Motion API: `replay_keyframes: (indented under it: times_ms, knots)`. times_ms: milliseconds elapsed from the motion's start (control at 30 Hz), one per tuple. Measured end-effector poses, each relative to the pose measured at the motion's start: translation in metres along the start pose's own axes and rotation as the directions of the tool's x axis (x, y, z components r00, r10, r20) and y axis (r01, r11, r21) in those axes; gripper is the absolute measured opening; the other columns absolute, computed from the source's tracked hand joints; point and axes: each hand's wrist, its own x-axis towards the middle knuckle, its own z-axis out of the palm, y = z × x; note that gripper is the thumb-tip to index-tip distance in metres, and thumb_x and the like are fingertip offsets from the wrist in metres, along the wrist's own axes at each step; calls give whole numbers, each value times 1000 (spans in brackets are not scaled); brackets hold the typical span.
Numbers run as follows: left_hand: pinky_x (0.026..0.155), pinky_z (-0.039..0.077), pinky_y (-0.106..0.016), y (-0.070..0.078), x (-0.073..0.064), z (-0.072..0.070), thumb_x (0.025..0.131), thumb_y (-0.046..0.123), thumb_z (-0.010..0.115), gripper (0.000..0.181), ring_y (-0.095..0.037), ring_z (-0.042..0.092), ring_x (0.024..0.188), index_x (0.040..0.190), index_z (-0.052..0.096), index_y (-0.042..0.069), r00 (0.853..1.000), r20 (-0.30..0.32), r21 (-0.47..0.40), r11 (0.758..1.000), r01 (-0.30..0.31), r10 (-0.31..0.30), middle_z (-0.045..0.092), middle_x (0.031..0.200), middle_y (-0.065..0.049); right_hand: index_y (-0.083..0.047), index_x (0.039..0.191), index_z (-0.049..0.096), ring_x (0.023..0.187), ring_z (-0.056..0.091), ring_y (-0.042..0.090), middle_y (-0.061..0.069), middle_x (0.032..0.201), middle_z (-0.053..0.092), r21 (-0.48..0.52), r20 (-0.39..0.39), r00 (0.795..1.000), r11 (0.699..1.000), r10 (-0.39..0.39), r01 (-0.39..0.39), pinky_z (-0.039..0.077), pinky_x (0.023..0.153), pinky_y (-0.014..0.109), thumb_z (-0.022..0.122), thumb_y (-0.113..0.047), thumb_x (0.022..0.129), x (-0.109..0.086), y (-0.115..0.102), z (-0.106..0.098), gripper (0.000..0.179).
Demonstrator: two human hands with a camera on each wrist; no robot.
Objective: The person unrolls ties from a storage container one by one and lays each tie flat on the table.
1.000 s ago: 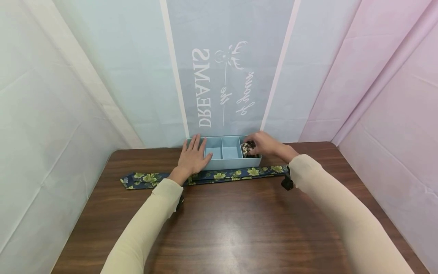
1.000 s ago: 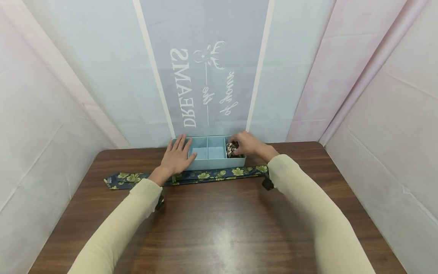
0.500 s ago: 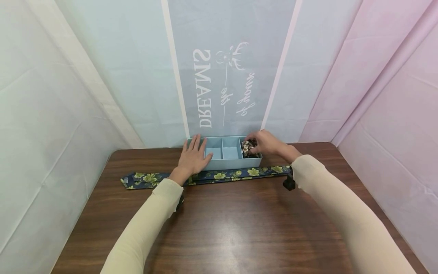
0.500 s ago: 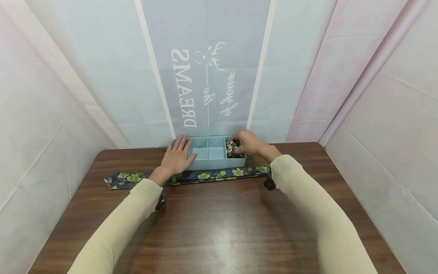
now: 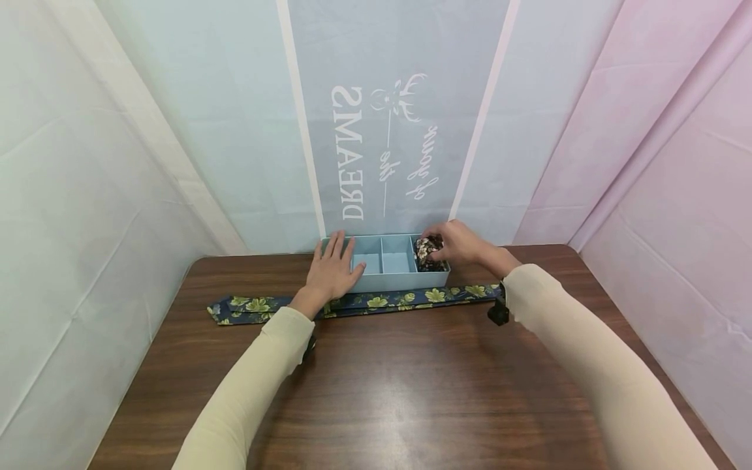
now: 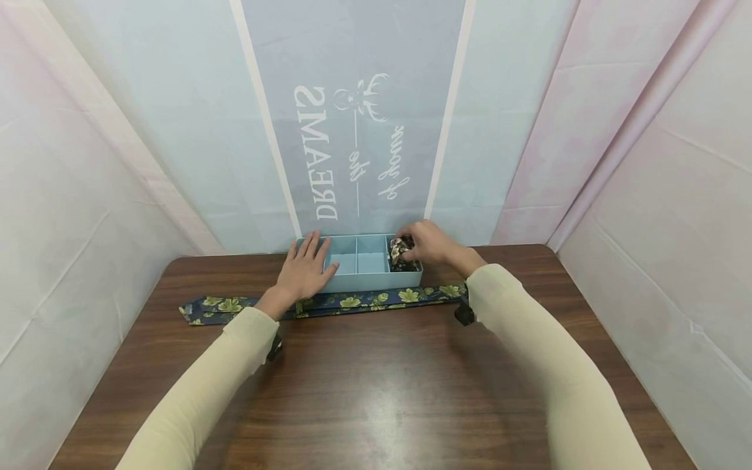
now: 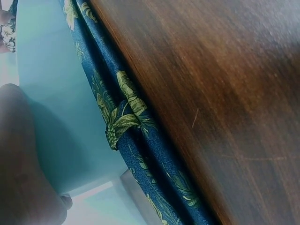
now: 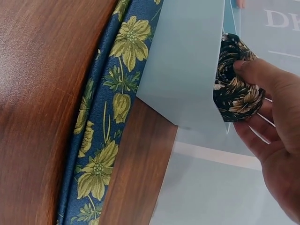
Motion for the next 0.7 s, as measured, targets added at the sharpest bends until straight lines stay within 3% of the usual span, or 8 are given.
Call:
replay_keyframes:
  times_ms: [500, 700]
  knots:
    - [131, -1, -58, 1, -4, 0, 112, 58, 27, 76, -31, -3, 165, 172, 8, 14, 999, -28, -9, 1000, -19, 19, -5, 178, -13, 4, 124, 74, 106, 72, 35, 20, 122, 76, -1, -18, 1000, 1000, -14, 14, 58, 93, 52, 84, -10, 85, 0, -1, -7, 43]
    - [131, -1, -58, 2, -5, -1, 113, 57, 28, 76, -31, -2, 165, 172, 10, 14, 999, -43, -13, 1000, -18, 18, -4, 178, -13, 3, 125, 74, 99, 72, 31, 20, 123, 76, -6, -34, 999, 1000, -5, 5, 58, 88, 50, 84, -10, 85, -2, -2, -9, 44]
